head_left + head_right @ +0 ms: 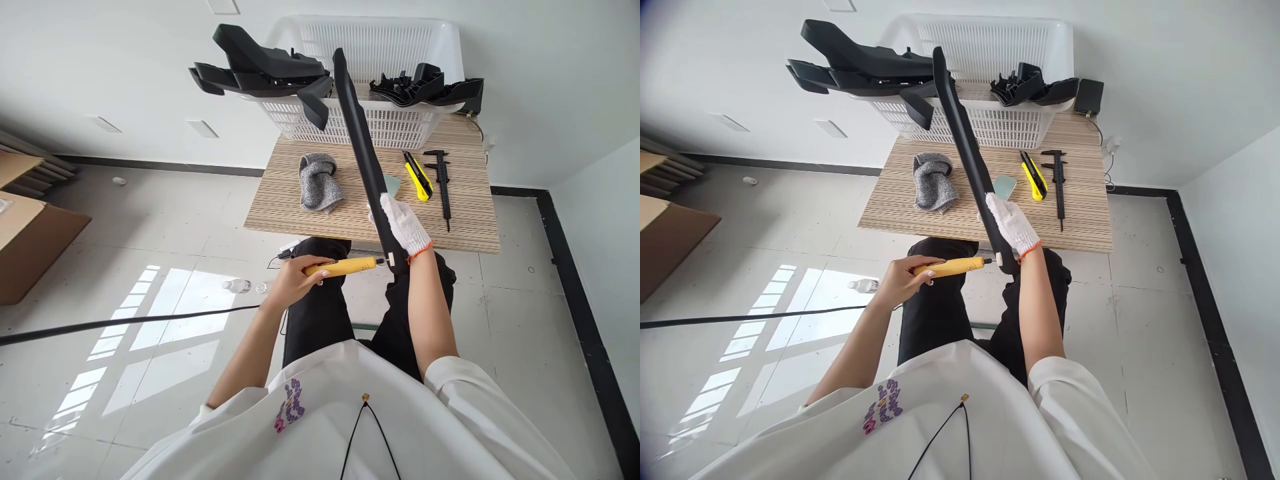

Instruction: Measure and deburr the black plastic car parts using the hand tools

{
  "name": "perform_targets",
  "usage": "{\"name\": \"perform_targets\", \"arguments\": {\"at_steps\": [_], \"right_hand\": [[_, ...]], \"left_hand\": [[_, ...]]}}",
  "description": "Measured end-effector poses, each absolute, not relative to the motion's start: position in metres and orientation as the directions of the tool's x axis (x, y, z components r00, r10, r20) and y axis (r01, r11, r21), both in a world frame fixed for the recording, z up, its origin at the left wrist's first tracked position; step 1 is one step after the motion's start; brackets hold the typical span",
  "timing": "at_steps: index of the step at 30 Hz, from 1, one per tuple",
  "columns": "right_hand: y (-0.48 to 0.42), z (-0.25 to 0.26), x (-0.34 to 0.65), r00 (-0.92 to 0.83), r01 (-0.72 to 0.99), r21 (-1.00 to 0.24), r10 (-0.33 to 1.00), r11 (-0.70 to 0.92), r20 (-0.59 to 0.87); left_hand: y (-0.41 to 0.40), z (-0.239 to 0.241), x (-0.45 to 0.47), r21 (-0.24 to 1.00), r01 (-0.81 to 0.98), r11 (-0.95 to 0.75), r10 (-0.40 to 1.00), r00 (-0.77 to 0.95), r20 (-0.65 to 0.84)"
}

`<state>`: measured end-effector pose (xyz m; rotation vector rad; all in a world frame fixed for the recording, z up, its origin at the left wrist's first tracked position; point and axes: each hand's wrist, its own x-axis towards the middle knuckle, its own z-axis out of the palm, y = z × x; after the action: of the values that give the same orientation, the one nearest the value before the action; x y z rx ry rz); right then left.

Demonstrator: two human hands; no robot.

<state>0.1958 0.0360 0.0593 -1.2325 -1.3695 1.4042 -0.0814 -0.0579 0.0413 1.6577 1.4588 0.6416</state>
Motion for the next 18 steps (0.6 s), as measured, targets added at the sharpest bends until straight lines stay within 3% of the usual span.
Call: {"name": "perform_targets", "arguments": {"at_steps": [12,18], "right_hand": [[0.0358,0.0583,0.1972,-0.231,0.139,-0.990,0.971,-0.021,-0.053],[0.0349,0.0602,0.1964,-0.233,0.124,-0.990,0.968,-0.066,-0.094]], "left_hand": [[-0.0652,0.0349,-0.0760,0.854,0.519,0.039,0.955,0.233,-0.185],[-0.0642,0.0343,-0.0763,0.863,0.501,0.066,0.972,0.163,-0.169]]}}
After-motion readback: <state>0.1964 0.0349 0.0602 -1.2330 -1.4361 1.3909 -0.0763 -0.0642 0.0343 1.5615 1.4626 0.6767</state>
